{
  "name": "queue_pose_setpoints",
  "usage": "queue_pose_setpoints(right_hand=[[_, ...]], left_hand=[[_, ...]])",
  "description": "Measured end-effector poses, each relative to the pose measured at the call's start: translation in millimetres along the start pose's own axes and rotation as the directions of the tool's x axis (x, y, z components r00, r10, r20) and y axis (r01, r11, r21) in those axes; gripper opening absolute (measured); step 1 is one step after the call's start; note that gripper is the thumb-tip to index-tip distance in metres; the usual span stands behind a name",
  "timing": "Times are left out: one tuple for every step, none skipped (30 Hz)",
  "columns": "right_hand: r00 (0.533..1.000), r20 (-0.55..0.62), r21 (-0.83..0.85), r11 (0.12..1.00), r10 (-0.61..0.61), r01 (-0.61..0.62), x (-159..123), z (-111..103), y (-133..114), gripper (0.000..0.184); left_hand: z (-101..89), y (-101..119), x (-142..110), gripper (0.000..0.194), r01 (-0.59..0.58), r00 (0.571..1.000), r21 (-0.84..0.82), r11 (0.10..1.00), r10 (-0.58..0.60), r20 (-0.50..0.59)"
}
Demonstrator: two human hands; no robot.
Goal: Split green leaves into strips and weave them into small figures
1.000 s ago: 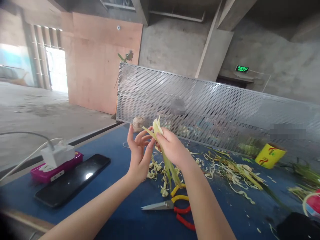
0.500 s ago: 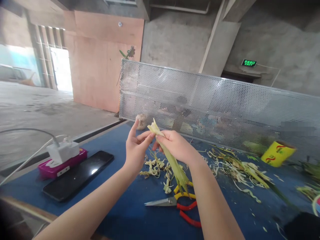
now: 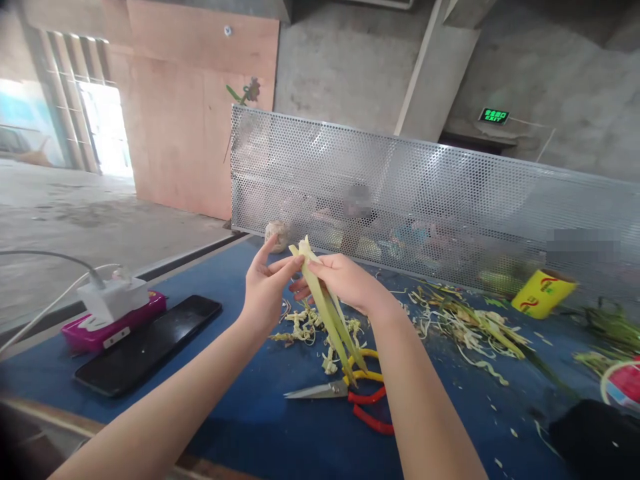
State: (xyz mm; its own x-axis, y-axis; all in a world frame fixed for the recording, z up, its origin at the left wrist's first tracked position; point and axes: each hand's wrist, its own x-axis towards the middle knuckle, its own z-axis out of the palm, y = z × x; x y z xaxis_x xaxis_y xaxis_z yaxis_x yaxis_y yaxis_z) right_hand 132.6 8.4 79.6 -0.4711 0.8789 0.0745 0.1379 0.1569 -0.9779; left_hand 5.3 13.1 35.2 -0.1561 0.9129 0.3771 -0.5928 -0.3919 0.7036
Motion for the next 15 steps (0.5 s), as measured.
queue_pose_setpoints(right_hand=[[1.0, -0.004, 0.034, 0.999, 0.015, -0.015, 1.0, 0.3, 0.6, 0.023], [1.0, -0.008, 0.058, 0.998, 0.027, -0.026, 1.8, 0.7, 0.8, 0.021], [0.999, -0.013, 0.073, 0.997, 0.037, -0.036, 2.3, 1.2, 0.7, 0.02], [0.999, -0.021, 0.08, 0.996, 0.046, -0.044, 2.6, 1.7, 0.2, 0.019], [0.998, -0.034, 0.082, 0.995, 0.056, -0.053, 2.6, 2.2, -0.4, 0.018], [0.996, -0.053, 0.081, 0.995, 0.067, -0.063, 2.6, 2.6, -1.2, 0.018], [0.994, -0.075, 0.073, 0.995, 0.078, -0.072, 2.4, 3.0, -1.9, 0.018], [0.992, -0.095, 0.056, 0.995, 0.087, -0.082, 2.2, 3.2, -2.5, 0.018], [0.989, -0.11, 0.031, 0.995, 0.094, -0.092, 2.1, 3.3, -2.9, 0.019], [0.988, -0.119, 0.001, 0.995, 0.097, -0.098, 1.9, 3.3, -3.0, 0.021], [0.988, -0.121, -0.033, 0.994, 0.097, -0.101, 1.8, 3.2, -2.9, 0.022], [0.988, -0.119, -0.066, 0.992, 0.095, -0.103, 1.6, 2.9, -2.7, 0.022], [0.989, -0.115, -0.092, 0.99, 0.092, -0.103, 1.6, 2.5, -2.3, 0.022], [0.99, -0.112, -0.111, 0.989, 0.089, -0.102, 1.6, 2.0, -2.0, 0.022], [0.99, -0.11, -0.123, 0.987, 0.087, -0.101, 1.6, 1.4, -1.6, 0.022]], left_hand=[[-0.2, -0.6, 0.0, 0.086, 0.001, 1.0, 0.004, 1.0, -0.001, 0.002], [-0.4, -1.1, -0.1, 0.088, 0.004, 1.0, 0.012, 1.0, -0.004, 0.006], [-0.6, -1.5, -0.3, 0.089, 0.008, 1.0, 0.024, 1.0, -0.008, 0.009], [-0.7, -1.9, -0.5, 0.091, 0.013, 1.0, 0.036, 0.999, -0.013, 0.01], [-0.7, -2.2, -0.7, 0.093, 0.02, 1.0, 0.048, 0.999, -0.02, 0.009], [-0.6, -2.5, -0.8, 0.094, 0.028, 1.0, 0.059, 0.998, -0.029, 0.003], [-0.7, -2.9, -0.7, 0.096, 0.037, 0.999, 0.07, 0.997, -0.037, -0.006], [-0.8, -3.3, -0.4, 0.097, 0.045, 0.999, 0.083, 0.996, -0.044, -0.016], [-1.0, -3.8, 0.0, 0.097, 0.049, 0.999, 0.098, 0.994, -0.046, -0.027], [-1.2, -4.3, 0.6, 0.098, 0.047, 0.998, 0.114, 0.992, -0.043, -0.037], [-1.6, -4.8, 1.1, 0.097, 0.039, 0.998, 0.13, 0.991, -0.033, -0.046], [-1.8, -5.0, 1.5, 0.095, 0.026, 0.998, 0.145, 0.989, -0.019, -0.052], [-2.0, -5.0, 1.7, 0.093, 0.013, 0.998, 0.161, 0.987, -0.004, -0.057], [-2.2, -4.7, 1.7, 0.09, 0.001, 0.998, 0.18, 0.984, 0.01, -0.059], [-2.2, -4.2, 1.5, 0.088, -0.01, 0.998, 0.207, 0.978, 0.023, -0.059]])
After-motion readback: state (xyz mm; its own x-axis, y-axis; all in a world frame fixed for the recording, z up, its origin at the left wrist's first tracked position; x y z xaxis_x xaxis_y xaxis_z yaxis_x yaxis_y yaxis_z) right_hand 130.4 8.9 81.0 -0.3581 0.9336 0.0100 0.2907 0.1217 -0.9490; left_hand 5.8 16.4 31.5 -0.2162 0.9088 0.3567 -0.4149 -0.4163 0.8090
